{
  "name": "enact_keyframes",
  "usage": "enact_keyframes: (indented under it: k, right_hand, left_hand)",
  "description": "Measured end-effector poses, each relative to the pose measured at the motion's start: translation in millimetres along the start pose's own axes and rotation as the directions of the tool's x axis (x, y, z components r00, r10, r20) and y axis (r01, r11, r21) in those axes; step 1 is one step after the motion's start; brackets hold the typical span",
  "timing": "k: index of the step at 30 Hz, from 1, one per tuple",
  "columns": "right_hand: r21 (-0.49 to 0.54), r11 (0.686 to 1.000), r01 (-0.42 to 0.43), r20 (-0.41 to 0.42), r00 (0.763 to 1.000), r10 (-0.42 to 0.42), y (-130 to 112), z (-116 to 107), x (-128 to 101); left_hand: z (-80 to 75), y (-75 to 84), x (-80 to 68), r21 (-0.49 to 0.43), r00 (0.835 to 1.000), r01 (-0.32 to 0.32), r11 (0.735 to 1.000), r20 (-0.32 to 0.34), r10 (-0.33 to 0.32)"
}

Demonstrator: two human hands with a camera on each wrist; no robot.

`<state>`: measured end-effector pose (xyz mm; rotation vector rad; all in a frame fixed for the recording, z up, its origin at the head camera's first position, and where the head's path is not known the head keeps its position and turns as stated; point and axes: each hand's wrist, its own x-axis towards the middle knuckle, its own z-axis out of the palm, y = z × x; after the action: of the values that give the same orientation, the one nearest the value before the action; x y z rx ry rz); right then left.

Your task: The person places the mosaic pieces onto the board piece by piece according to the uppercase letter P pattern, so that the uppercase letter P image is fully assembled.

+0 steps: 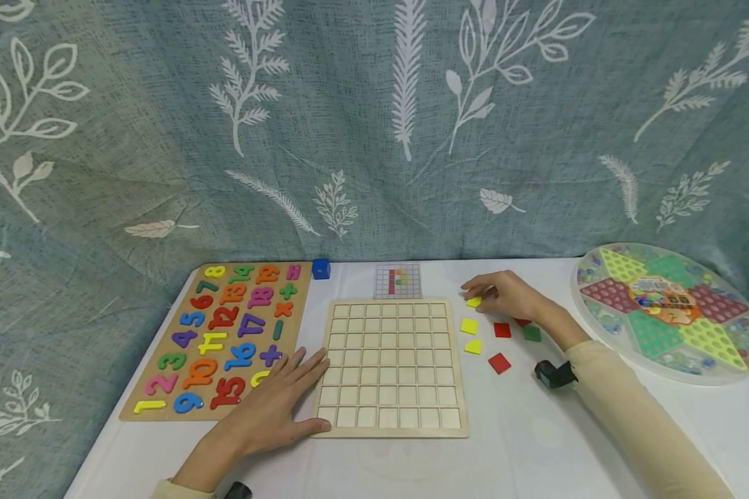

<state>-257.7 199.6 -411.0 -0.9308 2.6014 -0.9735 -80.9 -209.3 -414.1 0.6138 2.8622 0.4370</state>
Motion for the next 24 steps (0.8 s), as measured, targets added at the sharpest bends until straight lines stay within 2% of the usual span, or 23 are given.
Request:
enact_keyframes:
  k: [10,19,24]
  right_hand:
    - [-0.096,0.994,-0.048,-0.063,0.997,0.042,-0.5,-2.5,1.3]
    - [-0.102,0.994,-0.027,-0.116,0.993,0.015,1.1,-3.1,0.2]
    - [-0.086,0.995,-0.045,-0.094,0.995,0.037,-2.1,-4.3,0.8]
  left_hand:
    - [0.5,0.1,2.0,-0.001,1.0,-0.019,1.0,-0.022,0.019]
    - [0.3,0.2,2.7,0.006,1.0,-0.015,1.0,-0.005,0.015]
    - [-2.9,-0.6,0.9,-0.006,1.0,-0.016,1.0,0.002,0.016]
